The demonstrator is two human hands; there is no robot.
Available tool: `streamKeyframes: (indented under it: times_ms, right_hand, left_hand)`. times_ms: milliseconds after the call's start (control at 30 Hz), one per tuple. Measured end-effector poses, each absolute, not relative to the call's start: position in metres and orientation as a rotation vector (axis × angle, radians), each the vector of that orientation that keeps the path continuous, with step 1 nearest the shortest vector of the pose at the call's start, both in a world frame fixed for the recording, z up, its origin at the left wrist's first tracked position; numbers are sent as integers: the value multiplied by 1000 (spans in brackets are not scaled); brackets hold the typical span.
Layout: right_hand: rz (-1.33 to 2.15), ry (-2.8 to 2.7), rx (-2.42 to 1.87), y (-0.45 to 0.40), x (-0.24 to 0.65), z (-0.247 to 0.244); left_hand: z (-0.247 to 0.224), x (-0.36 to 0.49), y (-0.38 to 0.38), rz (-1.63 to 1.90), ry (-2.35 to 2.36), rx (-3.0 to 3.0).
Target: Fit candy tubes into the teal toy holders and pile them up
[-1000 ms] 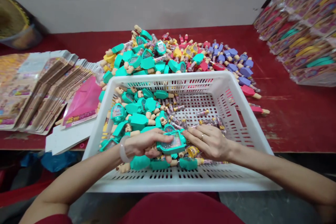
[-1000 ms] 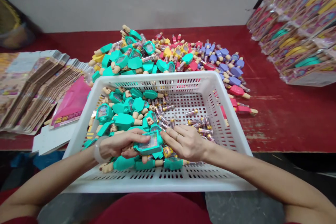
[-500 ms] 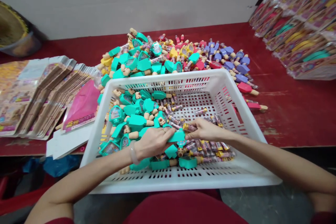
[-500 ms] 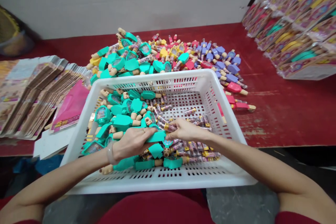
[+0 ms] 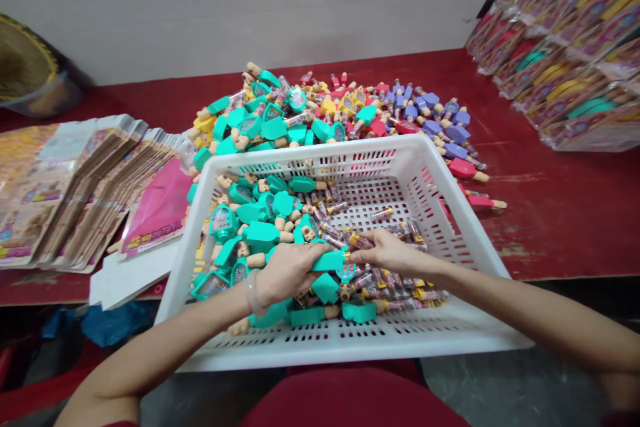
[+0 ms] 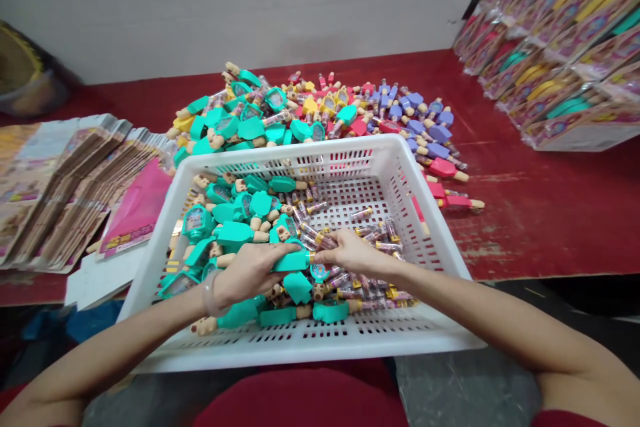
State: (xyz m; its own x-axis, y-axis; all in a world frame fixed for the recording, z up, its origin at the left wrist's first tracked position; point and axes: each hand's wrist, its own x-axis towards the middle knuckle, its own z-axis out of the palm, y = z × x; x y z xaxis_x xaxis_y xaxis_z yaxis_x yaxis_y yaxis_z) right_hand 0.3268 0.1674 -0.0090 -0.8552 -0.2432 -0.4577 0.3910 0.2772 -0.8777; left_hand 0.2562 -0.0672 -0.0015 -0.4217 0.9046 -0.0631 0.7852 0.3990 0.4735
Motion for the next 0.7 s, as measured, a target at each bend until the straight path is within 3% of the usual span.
streamKeyframes:
  times_ms: [167,333,467,533,600,700]
  right_hand:
    - [-1731,1709,292,170,317,-10]
    - [-1802,2723,284,194,298,17]
    - [-1709,2896,189,202,304,26]
    - [-1552,2903,130,200,309,23]
    - [-1415,2921,92,197,311,20]
    - [-1297,2949,51,196,310,17]
  left_hand:
    - [-18,244,-69,324,2526,1958]
    - [46,161,-64,312,2998,1372]
    - [81,138,-36,280,3259,1172]
    - [62,162,-14,129,3078,1388]
    - [22,201,5,-18,2703,1605]
    - [-42,257,21,-37,2546,1643]
